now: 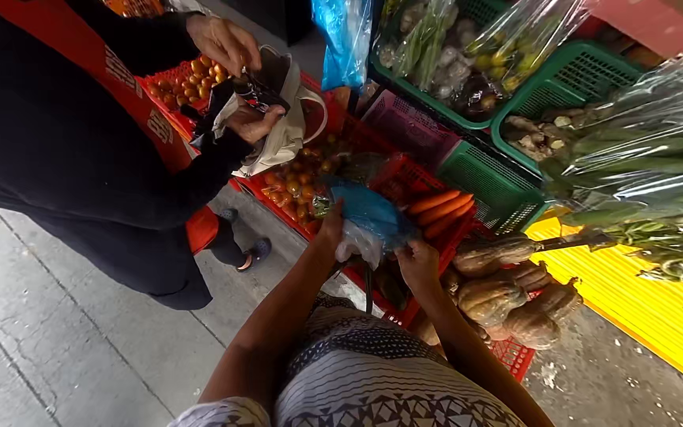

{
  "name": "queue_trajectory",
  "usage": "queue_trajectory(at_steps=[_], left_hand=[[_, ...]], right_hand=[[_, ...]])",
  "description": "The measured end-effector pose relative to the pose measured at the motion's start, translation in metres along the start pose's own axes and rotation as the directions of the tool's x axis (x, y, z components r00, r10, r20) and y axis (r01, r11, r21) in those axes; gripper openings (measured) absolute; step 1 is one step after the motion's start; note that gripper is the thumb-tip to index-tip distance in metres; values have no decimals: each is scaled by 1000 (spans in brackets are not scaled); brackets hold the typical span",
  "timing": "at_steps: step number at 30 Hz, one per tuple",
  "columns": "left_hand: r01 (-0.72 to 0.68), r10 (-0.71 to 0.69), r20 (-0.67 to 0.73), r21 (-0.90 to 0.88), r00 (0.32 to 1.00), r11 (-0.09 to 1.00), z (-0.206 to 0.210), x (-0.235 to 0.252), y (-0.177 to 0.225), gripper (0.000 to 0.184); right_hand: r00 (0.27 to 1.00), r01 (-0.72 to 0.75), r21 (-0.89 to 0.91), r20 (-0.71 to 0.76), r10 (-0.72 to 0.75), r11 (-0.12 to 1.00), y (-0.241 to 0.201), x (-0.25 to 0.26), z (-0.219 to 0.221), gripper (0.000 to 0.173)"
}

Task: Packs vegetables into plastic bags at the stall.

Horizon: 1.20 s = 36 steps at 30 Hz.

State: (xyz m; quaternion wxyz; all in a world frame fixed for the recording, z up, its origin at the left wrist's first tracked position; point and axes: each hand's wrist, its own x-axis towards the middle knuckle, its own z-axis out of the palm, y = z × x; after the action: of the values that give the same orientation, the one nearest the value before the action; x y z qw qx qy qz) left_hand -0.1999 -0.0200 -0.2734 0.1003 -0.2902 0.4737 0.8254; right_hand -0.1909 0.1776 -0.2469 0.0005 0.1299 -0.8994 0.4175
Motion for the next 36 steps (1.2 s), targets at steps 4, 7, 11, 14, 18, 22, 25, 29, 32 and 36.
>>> queue_trajectory(at_steps=[4, 7, 11, 14, 18, 22, 25, 29, 32, 36], left_hand=[[-92, 40, 237, 214, 971, 972, 21, -31, 9, 73], [-171, 78, 325, 269, 942, 948, 39, -27, -5, 110], [-318, 224, 261, 404, 939, 858, 39, -10, -23, 102], [-391, 295, 257, 587, 920, 709, 32, -7, -20, 58], [-421, 363, 240, 689, 900, 590, 34, 0, -25, 23], [-372, 383, 176, 762, 907, 530, 33, 17, -31, 22], [-328, 366, 141, 791, 920, 517, 28, 25, -33, 23], [-306, 324, 156, 818, 933, 487, 35, 24, -29, 30], [-354, 266, 250, 793, 931, 495, 48, 22, -26, 47], [-413, 183, 385, 684, 905, 602, 63, 14, -26, 64]], right_hand=[[988, -85, 127, -116, 100, 988, 5, 11, 4, 21], [982, -159, 223, -64, 177, 962, 11, 17, 3, 25], [962, -275, 338, 105, 254, 900, 12, 17, 1, 25], [952, -306, 368, 109, 286, 878, 13, 14, 1, 18], [936, -334, 279, 209, 283, 900, 6, 12, -3, 13], [935, -251, 123, 286, 208, 960, -1, 8, -11, 17], [978, -148, 59, 160, 137, 987, -3, 1, -20, 24], [998, -51, -5, -46, 51, 999, 4, 0, -33, 24], [993, -105, -12, -53, 105, 994, 7, 6, -37, 17], [975, -211, 41, -60, 213, 977, 9, 9, -39, 17]])
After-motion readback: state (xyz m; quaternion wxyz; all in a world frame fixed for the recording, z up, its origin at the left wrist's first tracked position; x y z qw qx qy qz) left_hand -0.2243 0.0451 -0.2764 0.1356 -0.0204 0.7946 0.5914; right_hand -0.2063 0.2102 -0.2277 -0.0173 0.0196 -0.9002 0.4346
